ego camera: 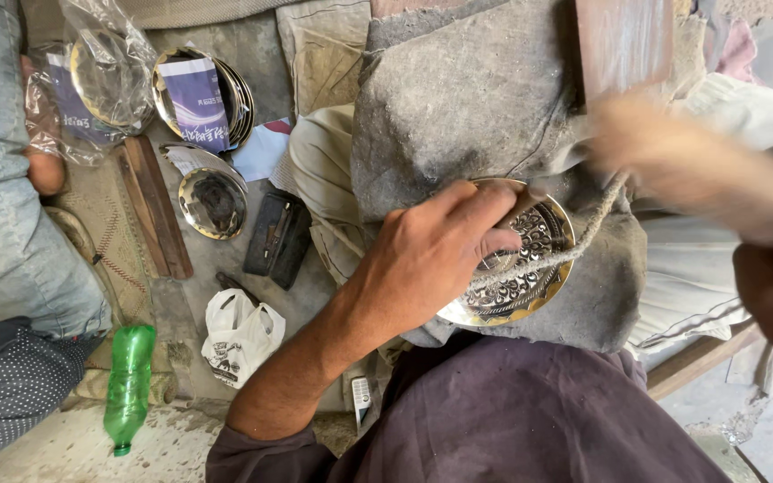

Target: The person sits on the floor with a decorated brass plate resting on a cloth-covered sandbag on their lap. They hold a metal punch against the plate's embossed pattern with one hand and repeatedly strike the punch with a wooden mallet held in the other hand, repositioning the punch around the design as they work.

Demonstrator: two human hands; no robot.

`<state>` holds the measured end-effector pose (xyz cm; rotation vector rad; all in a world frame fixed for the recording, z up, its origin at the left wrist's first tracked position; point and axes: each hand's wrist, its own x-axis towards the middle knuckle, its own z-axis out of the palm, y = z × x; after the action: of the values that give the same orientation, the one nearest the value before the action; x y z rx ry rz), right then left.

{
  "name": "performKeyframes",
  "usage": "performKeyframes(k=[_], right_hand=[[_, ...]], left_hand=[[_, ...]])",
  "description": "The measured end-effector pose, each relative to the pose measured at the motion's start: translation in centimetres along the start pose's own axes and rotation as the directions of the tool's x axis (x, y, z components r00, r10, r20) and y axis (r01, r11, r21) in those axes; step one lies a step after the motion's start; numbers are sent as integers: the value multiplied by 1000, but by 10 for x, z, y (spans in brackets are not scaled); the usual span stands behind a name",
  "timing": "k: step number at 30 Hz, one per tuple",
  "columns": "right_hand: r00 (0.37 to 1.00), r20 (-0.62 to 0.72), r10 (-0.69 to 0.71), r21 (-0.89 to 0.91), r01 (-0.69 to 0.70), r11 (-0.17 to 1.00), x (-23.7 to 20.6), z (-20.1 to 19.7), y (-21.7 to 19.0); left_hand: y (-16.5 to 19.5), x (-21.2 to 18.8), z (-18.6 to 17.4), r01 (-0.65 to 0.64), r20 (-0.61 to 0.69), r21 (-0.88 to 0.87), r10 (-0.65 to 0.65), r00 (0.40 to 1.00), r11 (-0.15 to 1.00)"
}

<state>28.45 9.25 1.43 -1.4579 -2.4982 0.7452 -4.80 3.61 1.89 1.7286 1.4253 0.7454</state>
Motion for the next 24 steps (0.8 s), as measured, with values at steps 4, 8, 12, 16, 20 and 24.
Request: performKeyframes(k=[4, 8, 12, 16, 20, 24], right_hand=[[1000, 17, -11, -16, 11, 1000, 2, -2, -4], [1000, 16, -15, -15, 15, 1000, 10, -2, -5], [999, 31, -22, -30, 23, 999, 11, -4, -8], [999, 36, -14, -33, 15, 999, 13, -7, -8], [1000, 27, -14, -36, 15, 999, 14, -8, -9], [999, 40, -15, -37, 16, 999, 13, -8, -15]], left_hand=[[-3, 0, 3, 27, -19, -2, -27, 999, 1000], [-3, -2, 3, -44, -62, 41, 47, 997, 998], [1, -4, 2, 17, -59, 20, -16, 998, 1000], [4, -3, 1, 68, -20, 8, -68, 997, 998], [7, -5, 1, 31, -64, 36, -29, 998, 999], [6, -6, 1, 16, -81, 9, -15, 997, 1000]])
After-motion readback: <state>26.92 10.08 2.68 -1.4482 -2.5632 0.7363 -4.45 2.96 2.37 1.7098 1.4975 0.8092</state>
